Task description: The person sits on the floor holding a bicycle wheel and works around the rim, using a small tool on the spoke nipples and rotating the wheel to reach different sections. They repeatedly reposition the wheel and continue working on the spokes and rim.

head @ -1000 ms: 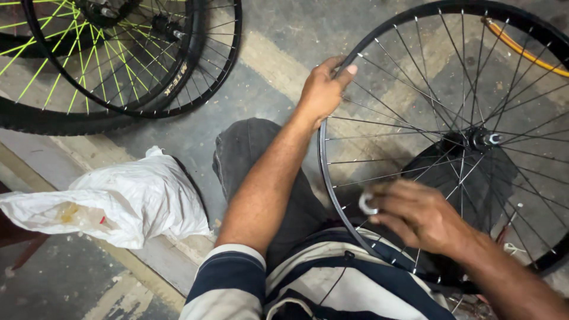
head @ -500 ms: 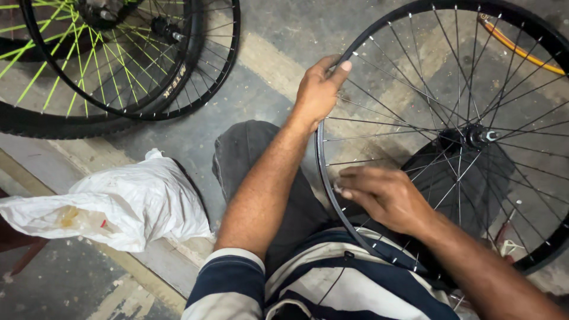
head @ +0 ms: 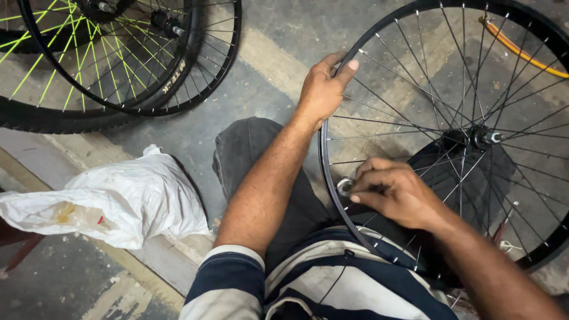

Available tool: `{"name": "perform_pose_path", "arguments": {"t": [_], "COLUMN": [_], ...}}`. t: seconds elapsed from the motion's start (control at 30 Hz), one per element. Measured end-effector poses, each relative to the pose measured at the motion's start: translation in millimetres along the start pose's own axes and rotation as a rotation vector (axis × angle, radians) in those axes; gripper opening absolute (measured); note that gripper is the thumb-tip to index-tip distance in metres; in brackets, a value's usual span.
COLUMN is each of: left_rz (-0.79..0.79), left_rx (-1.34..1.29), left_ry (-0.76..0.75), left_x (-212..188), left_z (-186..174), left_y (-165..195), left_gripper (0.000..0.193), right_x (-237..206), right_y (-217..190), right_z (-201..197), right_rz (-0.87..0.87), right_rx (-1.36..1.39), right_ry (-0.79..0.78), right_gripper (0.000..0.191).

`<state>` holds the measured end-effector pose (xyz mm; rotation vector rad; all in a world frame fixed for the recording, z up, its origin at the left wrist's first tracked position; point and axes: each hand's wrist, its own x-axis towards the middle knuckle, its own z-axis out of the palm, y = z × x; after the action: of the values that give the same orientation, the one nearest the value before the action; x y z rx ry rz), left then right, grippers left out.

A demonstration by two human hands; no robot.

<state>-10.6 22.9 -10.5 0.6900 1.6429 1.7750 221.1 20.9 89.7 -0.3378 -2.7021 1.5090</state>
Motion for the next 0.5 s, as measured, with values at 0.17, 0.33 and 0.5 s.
{"name": "perform_pose_path", "arguments": {"t": [0.17,0.33,0.5], "left_rz": [-0.015,0.029,-0.044], "left_rx": [0.036,0.028,0.079], "left_ry": [0.006,0.018,0.013], "left_x": [2,0,2], "left_z": [2,-1,-2], "left_y": [0,1,1], "left_gripper": [0.059,0.057,0.056], "right_x": [7,1,11], "right_y": [-1,-2,-9], "right_z": [18,2,2], "right_rz": [0.081,-0.053,0.203], "right_rx": [-0.527,-0.023,-0.264], "right_ry": [0.084,-0.008,-0.004], "right_gripper": [0.048,0.031,0.031]}}
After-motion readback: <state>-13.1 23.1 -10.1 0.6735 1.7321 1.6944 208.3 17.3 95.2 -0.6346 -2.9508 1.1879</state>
